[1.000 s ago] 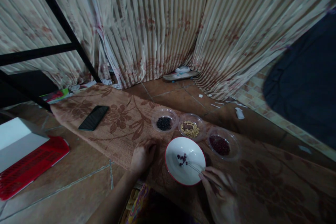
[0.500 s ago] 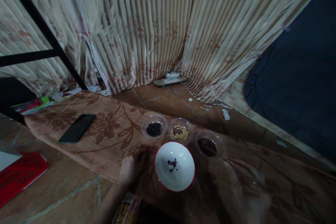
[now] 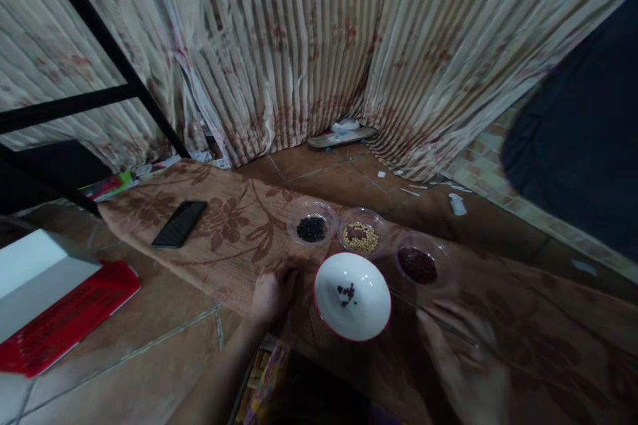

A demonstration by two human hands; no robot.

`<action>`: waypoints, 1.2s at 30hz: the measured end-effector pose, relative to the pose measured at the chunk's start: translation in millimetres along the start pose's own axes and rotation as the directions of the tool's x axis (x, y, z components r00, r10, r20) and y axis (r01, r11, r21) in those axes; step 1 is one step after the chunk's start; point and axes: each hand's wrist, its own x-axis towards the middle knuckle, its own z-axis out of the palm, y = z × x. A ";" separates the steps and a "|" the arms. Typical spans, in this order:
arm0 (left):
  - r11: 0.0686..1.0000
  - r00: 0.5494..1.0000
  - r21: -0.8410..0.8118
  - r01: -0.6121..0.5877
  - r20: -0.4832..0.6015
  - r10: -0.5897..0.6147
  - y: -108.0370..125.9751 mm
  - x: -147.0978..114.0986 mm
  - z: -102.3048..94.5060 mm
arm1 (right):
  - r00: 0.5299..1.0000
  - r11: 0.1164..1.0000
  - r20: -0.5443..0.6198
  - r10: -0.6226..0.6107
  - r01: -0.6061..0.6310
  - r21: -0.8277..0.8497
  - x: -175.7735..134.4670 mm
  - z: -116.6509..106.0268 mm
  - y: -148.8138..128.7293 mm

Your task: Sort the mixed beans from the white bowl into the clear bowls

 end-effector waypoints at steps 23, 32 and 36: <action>1.000 1.000 -0.026 -0.005 -0.009 0.005 -2.1 -1.7 3.8 | 0.950 0.989 0.275 -0.146 0.134 0.061 -19.8 27.3 6.3; 0.999 1.000 -0.037 0.005 -0.015 -0.005 -0.4 -1.1 1.9 | 0.953 0.995 0.288 -0.094 0.085 0.043 -23.1 27.0 6.2; 0.999 1.000 -0.041 0.001 -0.005 -0.001 -0.9 -1.5 2.1 | 0.954 0.994 0.280 -0.106 0.097 0.046 -24.2 29.3 11.1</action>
